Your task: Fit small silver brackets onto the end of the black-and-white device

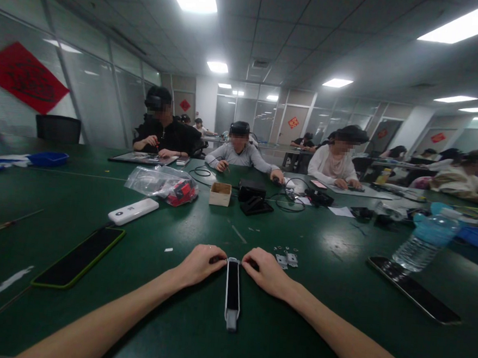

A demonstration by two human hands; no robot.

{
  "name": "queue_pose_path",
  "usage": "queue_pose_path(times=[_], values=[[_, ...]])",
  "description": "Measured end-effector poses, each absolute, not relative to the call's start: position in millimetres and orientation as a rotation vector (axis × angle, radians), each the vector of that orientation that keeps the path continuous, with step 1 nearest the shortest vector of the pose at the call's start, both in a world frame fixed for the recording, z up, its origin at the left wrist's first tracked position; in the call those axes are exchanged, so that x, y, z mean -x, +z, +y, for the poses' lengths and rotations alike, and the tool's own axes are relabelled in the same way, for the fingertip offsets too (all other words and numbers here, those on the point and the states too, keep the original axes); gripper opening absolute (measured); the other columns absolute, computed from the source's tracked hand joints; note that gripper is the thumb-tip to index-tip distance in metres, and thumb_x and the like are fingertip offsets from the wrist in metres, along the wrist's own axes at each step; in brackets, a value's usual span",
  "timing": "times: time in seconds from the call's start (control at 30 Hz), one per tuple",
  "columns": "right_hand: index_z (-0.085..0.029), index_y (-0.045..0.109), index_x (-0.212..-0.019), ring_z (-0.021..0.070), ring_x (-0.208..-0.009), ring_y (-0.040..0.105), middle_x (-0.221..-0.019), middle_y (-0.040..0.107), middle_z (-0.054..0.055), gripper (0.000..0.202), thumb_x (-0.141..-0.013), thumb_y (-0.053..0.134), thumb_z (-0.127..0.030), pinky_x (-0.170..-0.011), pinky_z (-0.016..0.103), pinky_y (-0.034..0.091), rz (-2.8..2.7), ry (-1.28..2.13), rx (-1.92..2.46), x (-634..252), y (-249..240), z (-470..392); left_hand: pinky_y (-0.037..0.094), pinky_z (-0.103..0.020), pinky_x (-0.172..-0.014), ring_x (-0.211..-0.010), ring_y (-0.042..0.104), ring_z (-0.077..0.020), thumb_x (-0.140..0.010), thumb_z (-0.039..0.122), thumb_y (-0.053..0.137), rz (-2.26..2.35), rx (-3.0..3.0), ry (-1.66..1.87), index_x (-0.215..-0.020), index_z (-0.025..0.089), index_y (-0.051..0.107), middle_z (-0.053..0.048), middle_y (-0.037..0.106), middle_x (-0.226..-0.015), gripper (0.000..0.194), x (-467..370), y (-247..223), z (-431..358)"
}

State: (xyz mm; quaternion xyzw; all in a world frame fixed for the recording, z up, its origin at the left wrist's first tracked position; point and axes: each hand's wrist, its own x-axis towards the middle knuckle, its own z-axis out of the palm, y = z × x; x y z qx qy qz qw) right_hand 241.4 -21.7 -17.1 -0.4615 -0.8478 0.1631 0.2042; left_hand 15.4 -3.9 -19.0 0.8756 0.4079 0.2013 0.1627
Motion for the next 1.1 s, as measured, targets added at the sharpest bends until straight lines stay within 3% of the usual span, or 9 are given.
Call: queue_pose_path(times=[0.43,1.1], values=[[-0.016,0.063,-0.093,0.0177,-0.083,0.052,-0.090,0.063,0.007,0.019,-0.090,0.045,-0.023,-0.073,0.031,0.043,-2.603,0.075,1.129,-242.8,-10.5,-18.6,0.040,-0.020,-0.061,-0.068,0.058,-0.0134,-0.086,0.027,0.053,1.215,-2.570,0.525,-0.092,0.017,0.066,-0.002,0.066,-0.081,0.018,-14.2,-17.3,-6.3],[-0.016,0.063,-0.095,0.0179,-0.082,0.053,-0.091,0.063,0.007,0.023,-0.092,0.043,-0.026,-0.072,0.031,0.043,-2.630,0.073,1.117,-244.0,-5.5,-21.5,0.041,-0.022,-0.063,-0.069,0.058,-0.0140,-0.084,0.025,0.053,1.207,-2.575,0.550,-0.091,0.016,0.066,-0.002,0.065,-0.080,0.016,-13.9,-15.7,-7.1]])
